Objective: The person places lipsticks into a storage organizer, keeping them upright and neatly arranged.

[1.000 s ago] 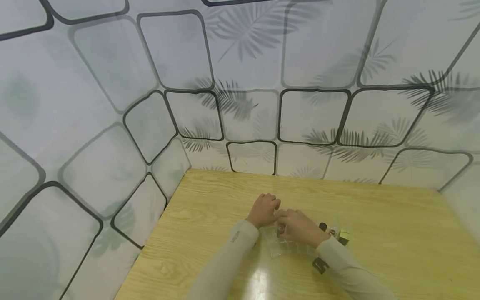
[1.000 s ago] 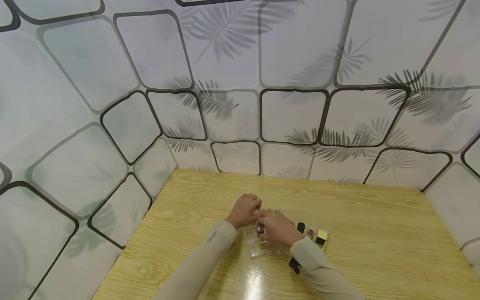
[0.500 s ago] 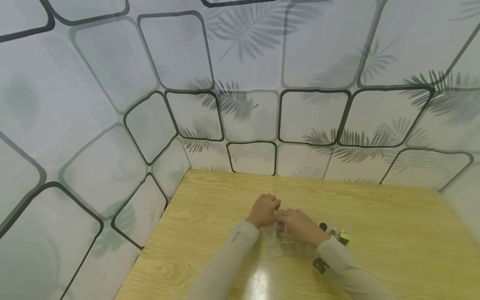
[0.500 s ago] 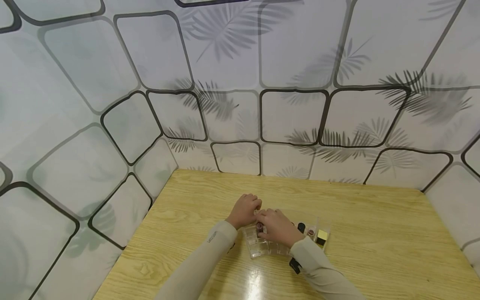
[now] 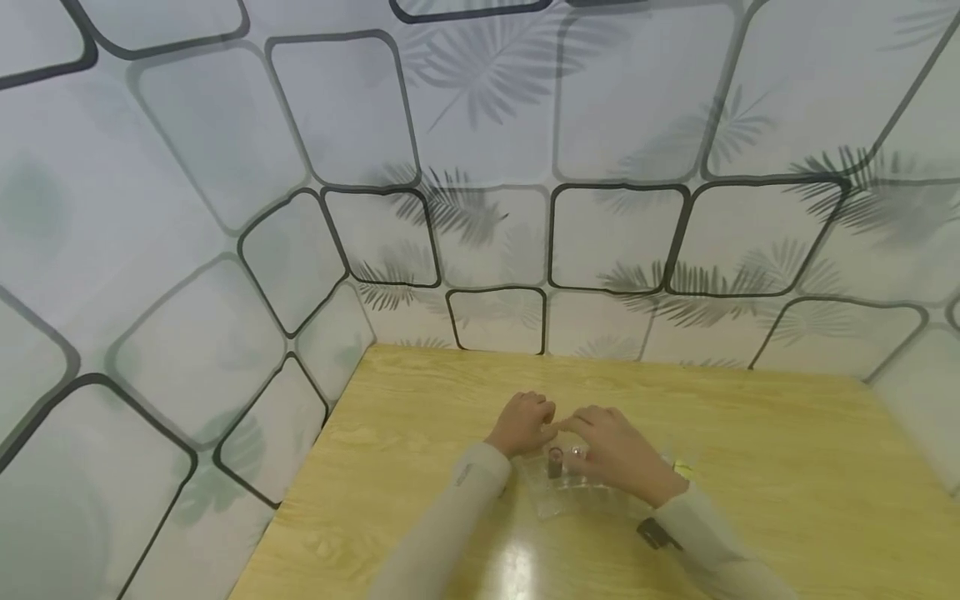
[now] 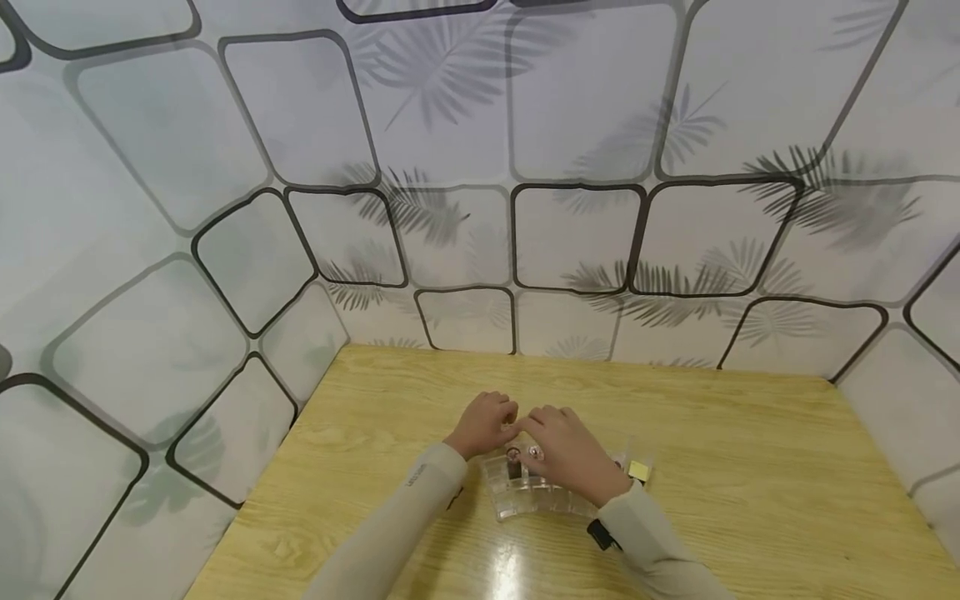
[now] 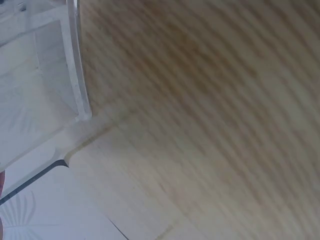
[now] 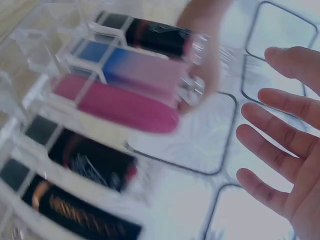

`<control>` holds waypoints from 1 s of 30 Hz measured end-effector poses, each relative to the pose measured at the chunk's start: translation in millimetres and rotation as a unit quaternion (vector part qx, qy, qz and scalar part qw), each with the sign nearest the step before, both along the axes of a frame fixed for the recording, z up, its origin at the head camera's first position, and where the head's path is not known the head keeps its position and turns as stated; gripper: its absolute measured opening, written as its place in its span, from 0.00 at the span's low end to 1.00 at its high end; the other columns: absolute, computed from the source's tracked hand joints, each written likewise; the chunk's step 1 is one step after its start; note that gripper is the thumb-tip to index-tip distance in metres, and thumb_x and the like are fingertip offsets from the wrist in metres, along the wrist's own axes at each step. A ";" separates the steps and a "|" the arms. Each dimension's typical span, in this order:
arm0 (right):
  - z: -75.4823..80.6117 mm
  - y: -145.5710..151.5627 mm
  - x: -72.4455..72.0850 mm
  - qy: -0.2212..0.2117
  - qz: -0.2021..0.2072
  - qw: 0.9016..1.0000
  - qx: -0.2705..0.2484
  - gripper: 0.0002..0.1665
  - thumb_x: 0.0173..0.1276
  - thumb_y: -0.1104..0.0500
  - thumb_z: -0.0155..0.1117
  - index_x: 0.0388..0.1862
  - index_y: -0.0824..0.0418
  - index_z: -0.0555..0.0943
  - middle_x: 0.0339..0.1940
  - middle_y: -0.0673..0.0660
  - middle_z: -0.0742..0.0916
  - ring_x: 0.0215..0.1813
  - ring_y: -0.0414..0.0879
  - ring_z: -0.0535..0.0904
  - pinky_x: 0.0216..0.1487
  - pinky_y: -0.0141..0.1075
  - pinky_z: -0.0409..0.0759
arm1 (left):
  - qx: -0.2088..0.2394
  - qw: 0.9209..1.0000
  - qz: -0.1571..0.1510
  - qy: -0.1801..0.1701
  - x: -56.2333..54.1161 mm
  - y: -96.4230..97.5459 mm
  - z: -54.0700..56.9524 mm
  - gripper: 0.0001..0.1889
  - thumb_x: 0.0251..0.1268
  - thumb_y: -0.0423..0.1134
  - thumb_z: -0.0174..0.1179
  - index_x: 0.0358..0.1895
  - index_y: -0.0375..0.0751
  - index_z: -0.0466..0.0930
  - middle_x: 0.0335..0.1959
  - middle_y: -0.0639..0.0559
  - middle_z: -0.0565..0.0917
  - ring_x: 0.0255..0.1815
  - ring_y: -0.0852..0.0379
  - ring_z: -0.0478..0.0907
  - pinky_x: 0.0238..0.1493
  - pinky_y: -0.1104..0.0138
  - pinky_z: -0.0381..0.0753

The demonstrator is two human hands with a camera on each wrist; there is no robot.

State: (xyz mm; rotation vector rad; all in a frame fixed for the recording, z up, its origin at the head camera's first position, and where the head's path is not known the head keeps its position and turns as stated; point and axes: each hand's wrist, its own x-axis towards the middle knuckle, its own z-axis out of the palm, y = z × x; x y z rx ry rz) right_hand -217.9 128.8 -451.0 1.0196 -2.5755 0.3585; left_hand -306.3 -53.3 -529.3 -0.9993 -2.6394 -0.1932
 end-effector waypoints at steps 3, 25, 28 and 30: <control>6.4 13.4 7.4 0.043 -0.008 0.999 -0.018 0.22 0.50 0.52 0.72 0.44 0.59 0.81 0.42 0.54 0.85 0.47 0.50 0.80 0.51 0.47 0.77 | -0.014 1.000 -0.004 -0.009 -1.3 -1.9 2.2 0.10 0.59 0.49 0.59 0.25 0.50 0.75 0.21 0.61 0.74 0.25 0.65 0.66 0.33 0.75 0.66; -12.6 124.7 65.3 0.091 -0.119 0.986 -0.077 0.23 0.55 0.43 0.68 0.36 0.61 0.81 0.33 0.54 0.85 0.36 0.52 0.80 0.37 0.51 0.77 | -0.013 1.000 -0.022 -0.016 -4.9 -11.6 0.8 0.13 0.61 0.52 0.58 0.23 0.50 0.74 0.20 0.61 0.73 0.23 0.66 0.64 0.32 0.75 0.65; -22.6 130.2 69.7 0.081 -0.126 0.985 -0.081 0.23 0.36 0.57 0.76 0.35 0.60 0.81 0.33 0.53 0.85 0.35 0.52 0.80 0.36 0.51 0.78 | -0.009 1.000 -0.020 -0.020 -3.5 -11.8 0.6 0.13 0.61 0.51 0.57 0.24 0.50 0.75 0.20 0.61 0.74 0.24 0.66 0.65 0.33 0.75 0.66; -29.6 132.3 71.6 0.076 -0.126 0.986 -0.078 0.24 0.32 0.60 0.77 0.34 0.59 0.81 0.32 0.51 0.85 0.33 0.51 0.80 0.34 0.49 0.79 | -0.006 0.999 -0.020 -0.026 -2.8 -11.6 0.5 0.12 0.62 0.51 0.57 0.24 0.50 0.76 0.20 0.61 0.74 0.24 0.66 0.64 0.33 0.75 0.66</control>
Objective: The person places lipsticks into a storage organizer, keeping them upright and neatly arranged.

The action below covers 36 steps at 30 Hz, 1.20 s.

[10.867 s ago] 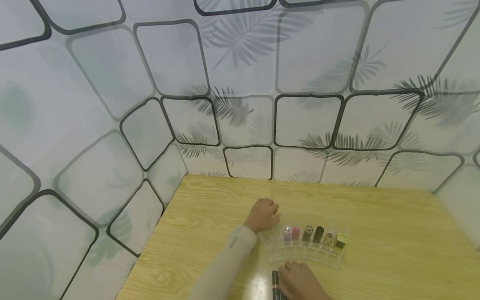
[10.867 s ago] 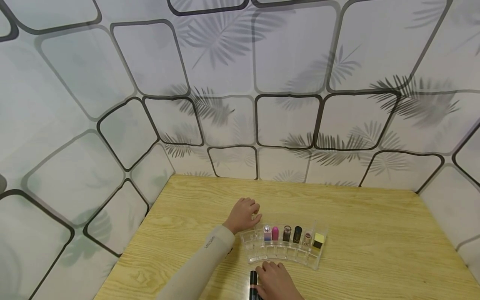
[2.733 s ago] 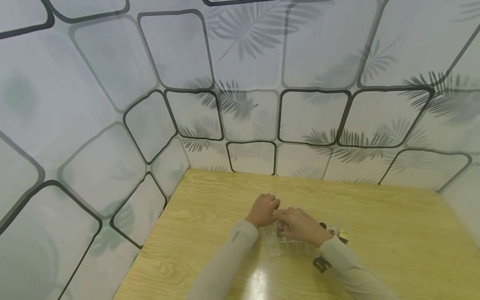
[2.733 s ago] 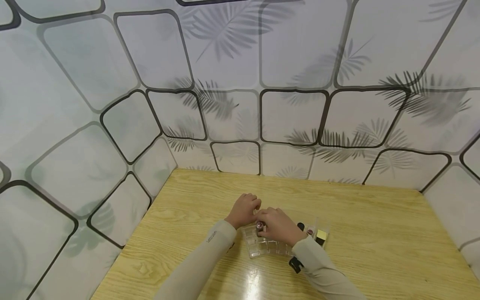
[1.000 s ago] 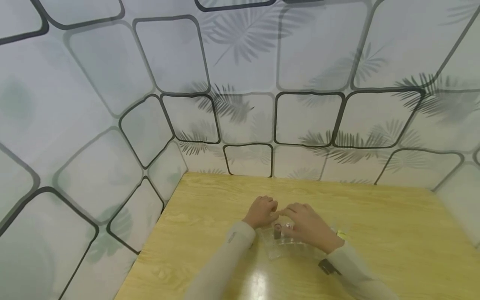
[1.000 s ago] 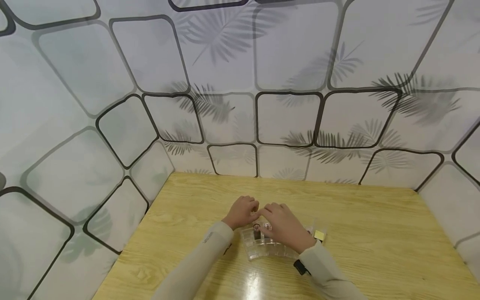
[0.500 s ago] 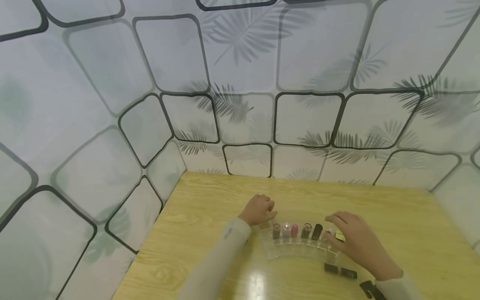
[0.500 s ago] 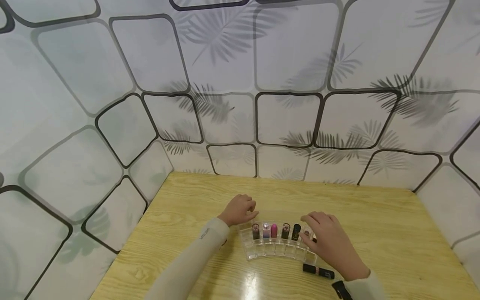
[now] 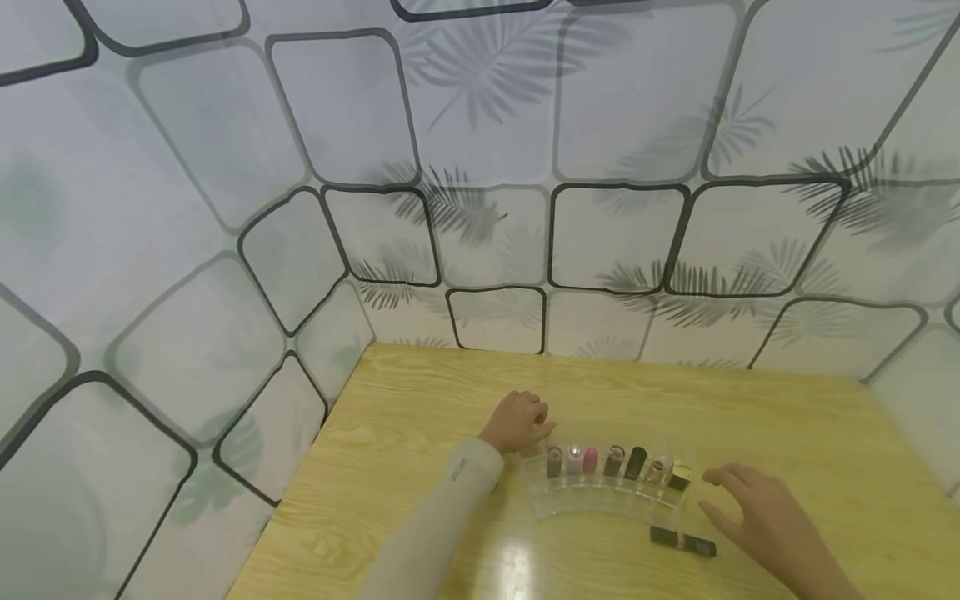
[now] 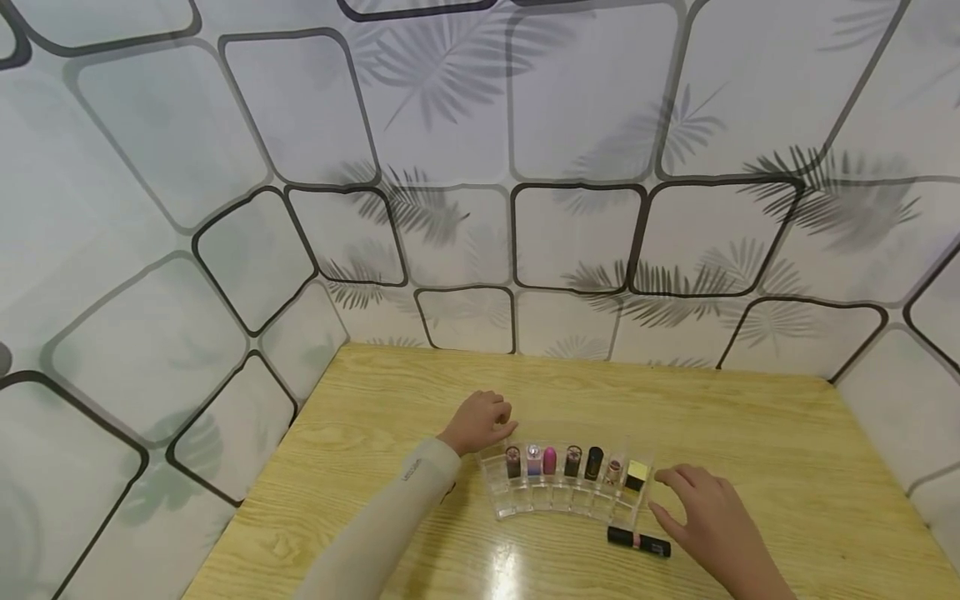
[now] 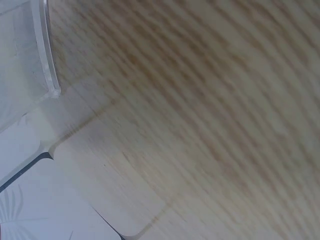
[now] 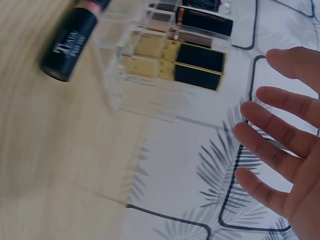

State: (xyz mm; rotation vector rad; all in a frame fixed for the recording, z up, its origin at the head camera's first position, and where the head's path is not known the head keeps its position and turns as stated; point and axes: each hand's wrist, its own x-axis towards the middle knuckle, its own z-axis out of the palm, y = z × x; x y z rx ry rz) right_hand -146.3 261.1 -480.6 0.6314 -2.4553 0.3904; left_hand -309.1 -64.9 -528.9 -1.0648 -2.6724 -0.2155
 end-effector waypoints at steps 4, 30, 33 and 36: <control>-13.9 2.4 3.8 -0.011 0.010 1.000 0.010 0.25 0.29 0.60 0.79 0.33 0.58 0.82 0.32 0.48 0.85 0.31 0.47 0.81 0.31 0.42 0.81 | 0.003 1.000 0.003 -0.004 0.7 0.9 -1.5 0.12 0.63 0.50 0.55 0.24 0.50 0.76 0.20 0.62 0.73 0.24 0.66 0.64 0.32 0.76 0.64; -56.0 0.2 6.7 -0.303 -0.019 0.951 0.061 0.17 0.43 0.52 0.75 0.34 0.51 0.82 0.33 0.44 0.83 0.35 0.42 0.80 0.37 0.38 0.81 | 0.011 0.999 0.012 -0.029 1.4 0.0 -2.2 0.12 0.64 0.47 0.53 0.25 0.50 0.78 0.20 0.61 0.74 0.22 0.67 0.63 0.30 0.78 0.62; -58.6 1.2 6.3 -0.299 0.002 0.952 0.060 0.14 0.45 0.53 0.74 0.32 0.48 0.82 0.31 0.41 0.81 0.32 0.37 0.78 0.34 0.34 0.79 | 0.009 1.000 0.011 -0.022 1.3 -0.1 -2.3 0.12 0.64 0.47 0.53 0.25 0.50 0.79 0.20 0.62 0.74 0.22 0.67 0.63 0.30 0.78 0.61; -60.5 1.5 6.1 -0.304 0.014 0.951 0.053 0.13 0.46 0.54 0.74 0.32 0.48 0.82 0.30 0.40 0.80 0.30 0.34 0.76 0.32 0.32 0.77 | 0.005 1.000 0.011 -0.019 1.9 -0.2 -1.5 0.12 0.64 0.48 0.53 0.25 0.50 0.78 0.20 0.62 0.74 0.22 0.67 0.63 0.30 0.78 0.61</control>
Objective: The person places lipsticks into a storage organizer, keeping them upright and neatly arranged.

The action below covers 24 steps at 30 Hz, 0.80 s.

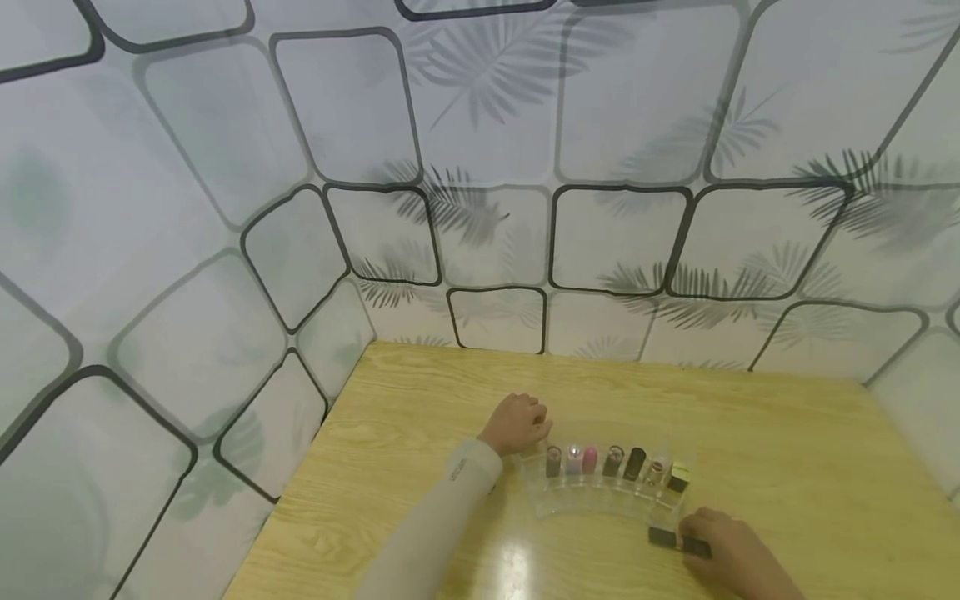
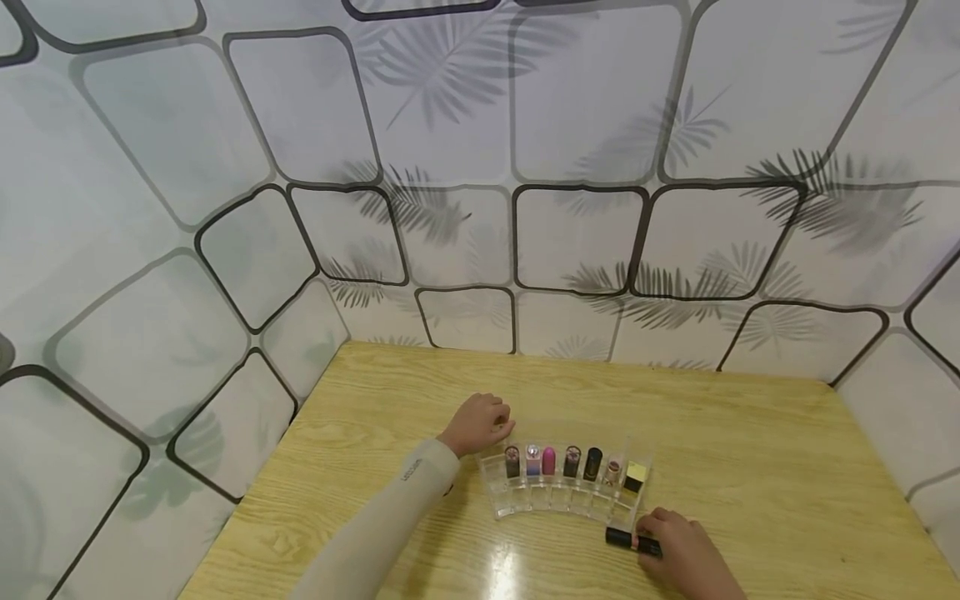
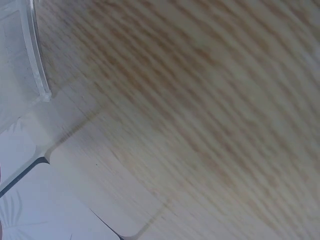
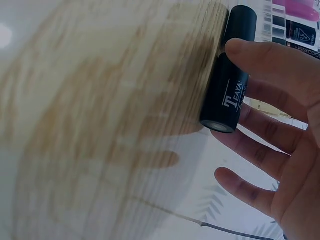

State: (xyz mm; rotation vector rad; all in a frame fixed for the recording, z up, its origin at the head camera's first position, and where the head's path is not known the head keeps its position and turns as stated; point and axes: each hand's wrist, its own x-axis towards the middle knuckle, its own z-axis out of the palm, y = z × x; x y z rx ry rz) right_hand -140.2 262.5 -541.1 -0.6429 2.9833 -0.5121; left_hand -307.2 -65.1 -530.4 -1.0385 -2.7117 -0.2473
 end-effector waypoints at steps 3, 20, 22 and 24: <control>-1.1 -0.7 -0.4 -0.008 0.003 1.000 -0.004 0.12 0.46 0.54 0.73 0.31 0.49 0.81 0.30 0.40 0.80 0.30 0.32 0.75 0.31 0.30 0.76 | -0.001 1.000 -0.001 0.000 -0.2 -0.4 -0.7 0.12 0.64 0.48 0.53 0.24 0.50 0.78 0.19 0.62 0.73 0.22 0.67 0.62 0.29 0.77 0.60; -0.3 -0.5 -5.4 -0.018 -0.007 1.000 0.013 0.11 0.46 0.55 0.74 0.26 0.44 0.79 0.27 0.37 0.78 0.31 0.35 0.77 0.36 0.37 0.80 | 0.009 1.000 -0.004 0.008 -6.3 -0.3 -8.2 0.14 0.64 0.49 0.51 0.20 0.52 0.74 0.17 0.63 0.70 0.20 0.68 0.61 0.29 0.78 0.60; 0.2 0.4 -5.4 -0.019 -0.003 1.000 0.010 0.11 0.47 0.55 0.73 0.27 0.44 0.79 0.28 0.37 0.79 0.31 0.34 0.76 0.35 0.36 0.79 | 0.005 1.000 -0.002 0.004 -6.6 0.1 -8.4 0.14 0.64 0.49 0.51 0.21 0.52 0.74 0.17 0.63 0.70 0.21 0.68 0.61 0.29 0.78 0.60; 1.7 1.0 -5.4 -0.019 -0.003 1.000 0.009 0.10 0.47 0.55 0.73 0.28 0.45 0.80 0.28 0.36 0.79 0.31 0.33 0.77 0.35 0.35 0.79 | 0.005 1.000 0.001 -0.002 -6.3 0.4 -7.3 0.14 0.64 0.49 0.51 0.21 0.52 0.74 0.18 0.63 0.70 0.21 0.68 0.61 0.29 0.78 0.60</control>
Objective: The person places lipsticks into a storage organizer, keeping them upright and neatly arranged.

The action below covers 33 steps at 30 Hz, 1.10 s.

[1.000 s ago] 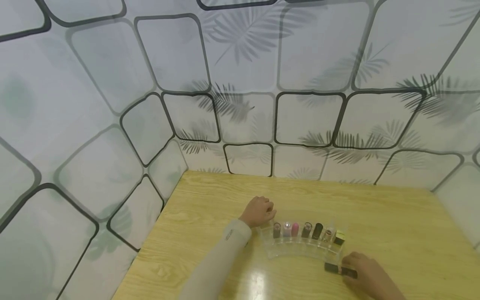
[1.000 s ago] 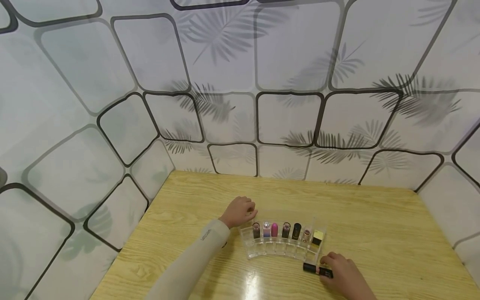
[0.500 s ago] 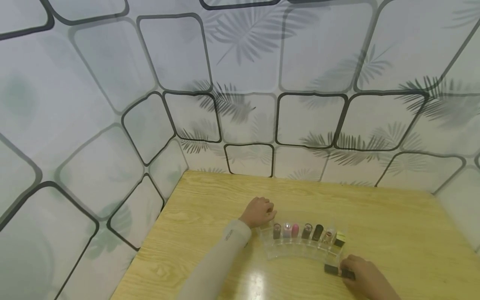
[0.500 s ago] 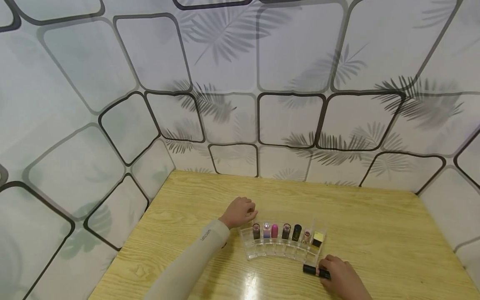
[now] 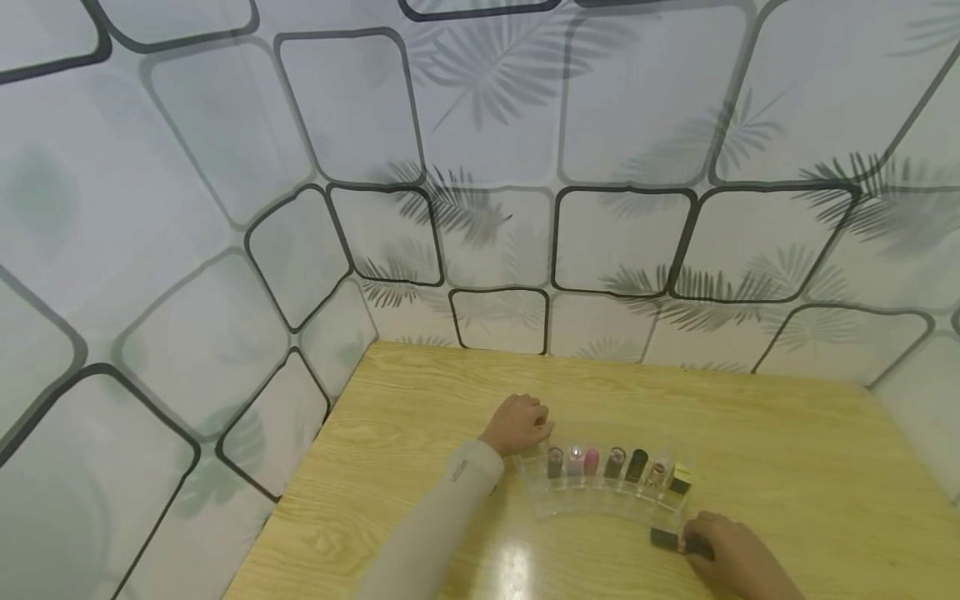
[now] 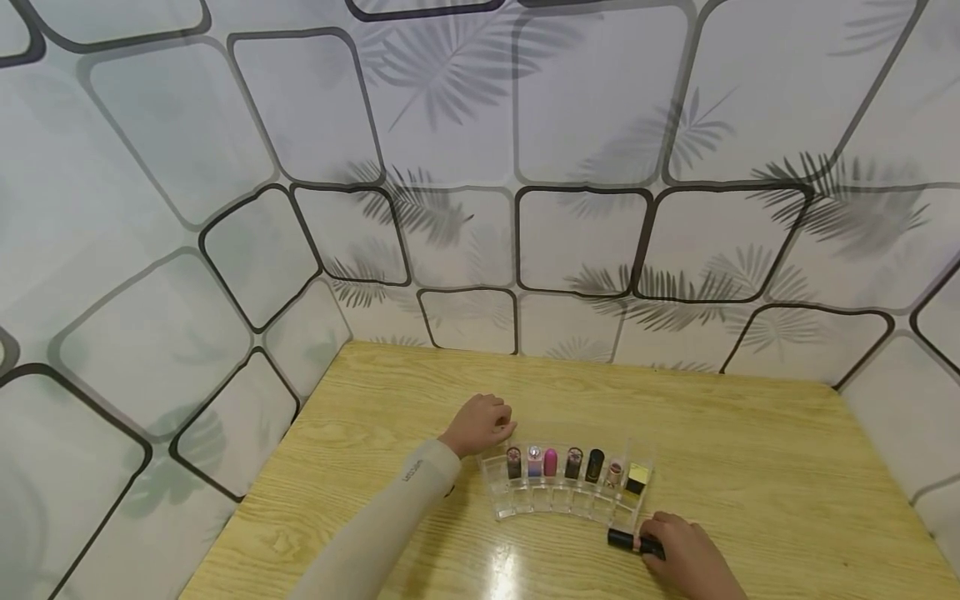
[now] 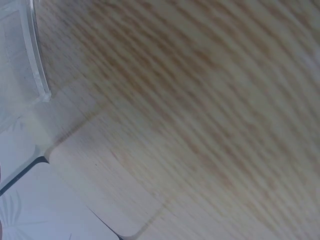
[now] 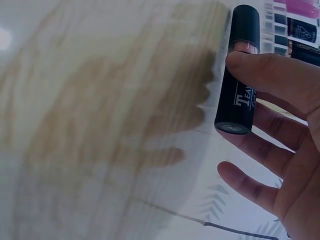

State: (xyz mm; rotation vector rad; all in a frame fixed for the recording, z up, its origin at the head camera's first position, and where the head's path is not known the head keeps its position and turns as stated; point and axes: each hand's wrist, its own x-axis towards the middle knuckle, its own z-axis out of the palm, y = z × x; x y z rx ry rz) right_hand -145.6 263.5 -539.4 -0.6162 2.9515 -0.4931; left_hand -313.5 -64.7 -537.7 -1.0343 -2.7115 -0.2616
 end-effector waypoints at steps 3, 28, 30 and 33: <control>3.1 1.1 0.2 0.008 0.007 1.000 -0.008 0.10 0.47 0.55 0.73 0.28 0.46 0.80 0.28 0.36 0.79 0.31 0.32 0.76 0.34 0.33 0.78 | 0.004 1.000 0.002 -0.009 1.0 0.6 2.0 0.13 0.64 0.48 0.51 0.21 0.51 0.74 0.17 0.63 0.70 0.21 0.67 0.61 0.29 0.77 0.60; 78.6 -14.7 -5.6 0.234 0.069 0.969 -0.029 0.19 0.36 0.60 0.79 0.31 0.51 0.83 0.29 0.40 0.81 0.29 0.32 0.75 0.29 0.30 0.77 | 0.003 1.000 0.006 -0.008 9.7 -3.8 2.7 0.13 0.64 0.48 0.52 0.24 0.51 0.77 0.19 0.63 0.72 0.23 0.67 0.62 0.32 0.77 0.63; 85.5 -17.0 -6.4 0.247 0.075 0.965 -0.041 0.20 0.35 0.61 0.79 0.31 0.52 0.82 0.29 0.40 0.81 0.29 0.31 0.75 0.29 0.29 0.77 | 0.005 1.000 0.005 -0.002 9.2 -4.5 0.7 0.13 0.64 0.49 0.52 0.24 0.51 0.77 0.19 0.63 0.72 0.23 0.67 0.63 0.31 0.77 0.63; 94.0 -20.9 -8.0 0.270 0.089 0.957 -0.054 0.21 0.35 0.62 0.79 0.32 0.53 0.83 0.30 0.42 0.82 0.30 0.32 0.76 0.29 0.29 0.77 | 0.009 1.000 0.000 0.007 7.9 -5.5 -2.4 0.13 0.64 0.49 0.52 0.24 0.51 0.77 0.19 0.63 0.72 0.22 0.67 0.63 0.31 0.77 0.63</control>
